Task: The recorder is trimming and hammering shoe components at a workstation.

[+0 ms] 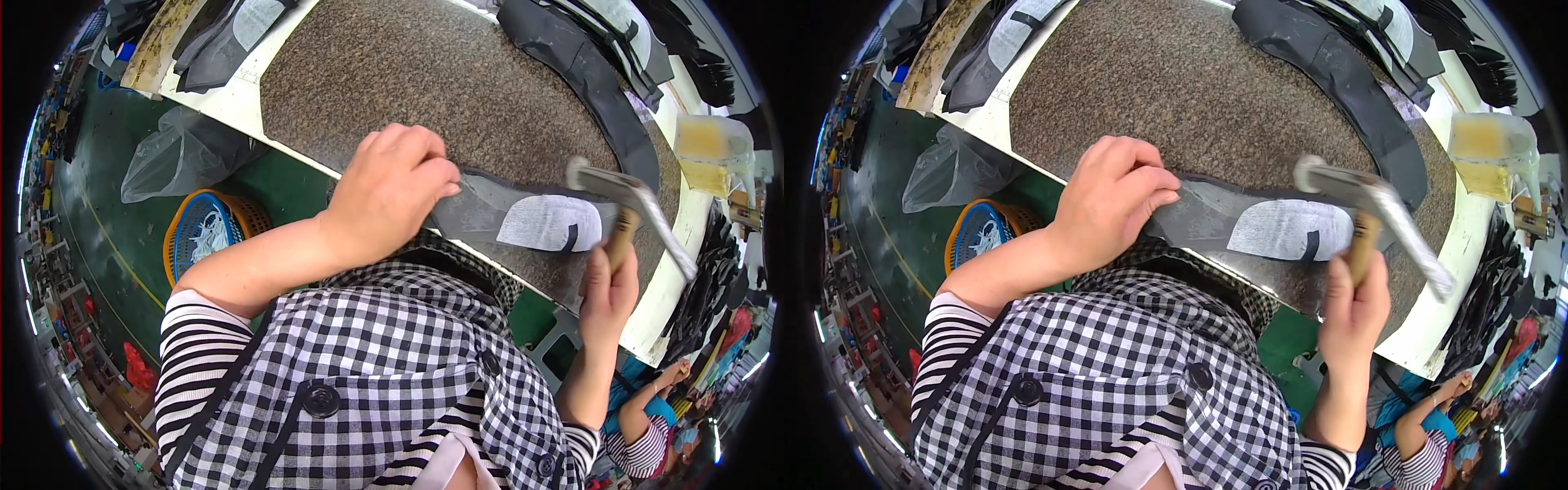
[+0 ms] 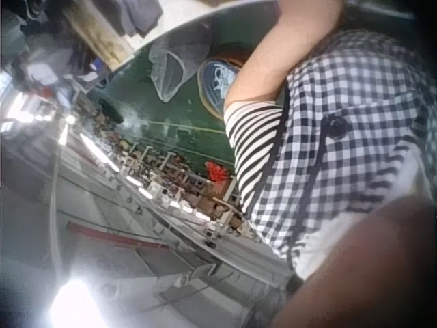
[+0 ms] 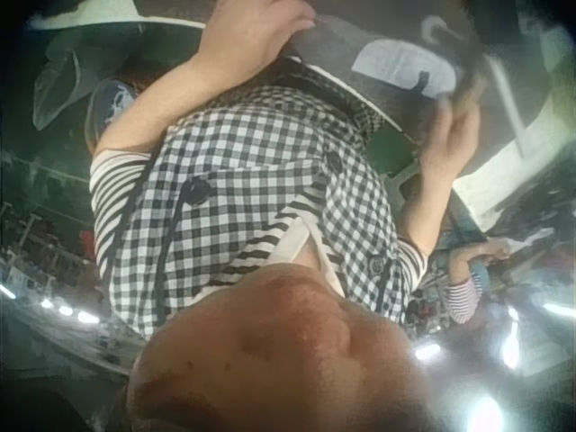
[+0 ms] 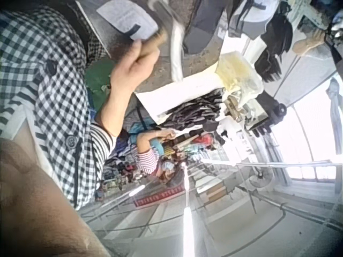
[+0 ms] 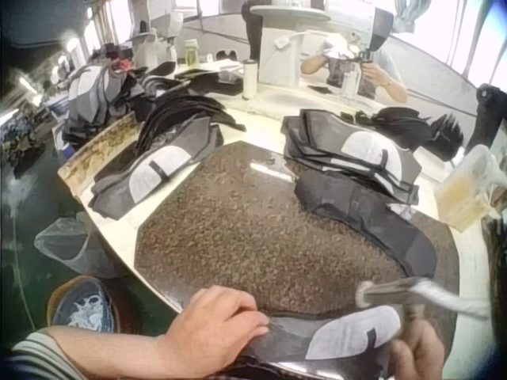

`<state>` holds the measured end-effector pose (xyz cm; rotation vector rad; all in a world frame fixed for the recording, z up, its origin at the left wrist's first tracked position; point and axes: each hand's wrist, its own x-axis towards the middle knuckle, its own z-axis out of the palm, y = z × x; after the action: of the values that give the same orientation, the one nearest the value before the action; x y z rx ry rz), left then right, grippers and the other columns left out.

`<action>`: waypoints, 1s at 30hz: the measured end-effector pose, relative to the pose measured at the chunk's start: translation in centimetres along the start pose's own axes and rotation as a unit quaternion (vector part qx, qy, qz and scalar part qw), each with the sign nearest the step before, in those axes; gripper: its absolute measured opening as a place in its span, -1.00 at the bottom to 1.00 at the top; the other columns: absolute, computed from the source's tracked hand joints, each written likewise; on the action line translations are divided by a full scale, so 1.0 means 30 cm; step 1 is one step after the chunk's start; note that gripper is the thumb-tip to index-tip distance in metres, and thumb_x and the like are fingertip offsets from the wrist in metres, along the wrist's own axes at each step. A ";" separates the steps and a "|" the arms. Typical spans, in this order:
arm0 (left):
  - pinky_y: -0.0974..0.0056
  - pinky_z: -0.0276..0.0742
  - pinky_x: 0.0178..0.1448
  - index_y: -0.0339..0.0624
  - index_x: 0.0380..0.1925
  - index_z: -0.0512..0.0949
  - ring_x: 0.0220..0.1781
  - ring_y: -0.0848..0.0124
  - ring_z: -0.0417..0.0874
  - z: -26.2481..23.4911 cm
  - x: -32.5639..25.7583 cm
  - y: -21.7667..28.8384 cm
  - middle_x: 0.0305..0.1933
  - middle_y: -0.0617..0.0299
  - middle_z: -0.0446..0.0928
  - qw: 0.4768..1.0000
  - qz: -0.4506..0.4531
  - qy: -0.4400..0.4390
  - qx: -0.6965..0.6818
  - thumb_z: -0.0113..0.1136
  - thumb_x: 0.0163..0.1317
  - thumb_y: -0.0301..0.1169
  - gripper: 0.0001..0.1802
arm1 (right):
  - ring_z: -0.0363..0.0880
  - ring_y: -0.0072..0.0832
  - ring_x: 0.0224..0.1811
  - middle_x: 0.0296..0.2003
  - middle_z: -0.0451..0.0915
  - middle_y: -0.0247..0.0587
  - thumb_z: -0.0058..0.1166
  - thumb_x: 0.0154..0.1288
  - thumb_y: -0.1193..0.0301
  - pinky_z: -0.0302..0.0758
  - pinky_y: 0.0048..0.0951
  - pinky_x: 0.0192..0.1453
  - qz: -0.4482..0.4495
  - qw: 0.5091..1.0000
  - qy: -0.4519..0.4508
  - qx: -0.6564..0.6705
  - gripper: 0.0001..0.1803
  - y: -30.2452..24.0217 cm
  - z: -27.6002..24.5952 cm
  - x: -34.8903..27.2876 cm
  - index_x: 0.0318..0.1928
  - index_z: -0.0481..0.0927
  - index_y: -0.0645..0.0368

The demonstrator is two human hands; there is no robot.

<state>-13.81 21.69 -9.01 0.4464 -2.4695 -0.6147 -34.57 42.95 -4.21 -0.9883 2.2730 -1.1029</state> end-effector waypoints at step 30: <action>0.16 0.42 -0.04 -0.15 -0.41 0.55 -0.13 0.20 0.51 0.489 0.613 0.124 -0.25 0.16 0.47 0.943 0.325 -0.030 0.063 0.13 0.09 -0.31 -0.84 | 0.16 -0.63 -0.70 -0.63 0.21 -0.43 -0.06 0.47 0.21 0.17 -0.56 -0.64 0.050 0.787 -0.010 0.615 -0.76 0.167 0.023 0.047 -0.19 0.36 0.12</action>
<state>-37.60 21.71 -10.12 -0.3501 -2.5092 -0.1948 -37.14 43.70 -8.72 -0.2825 1.0440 -2.0156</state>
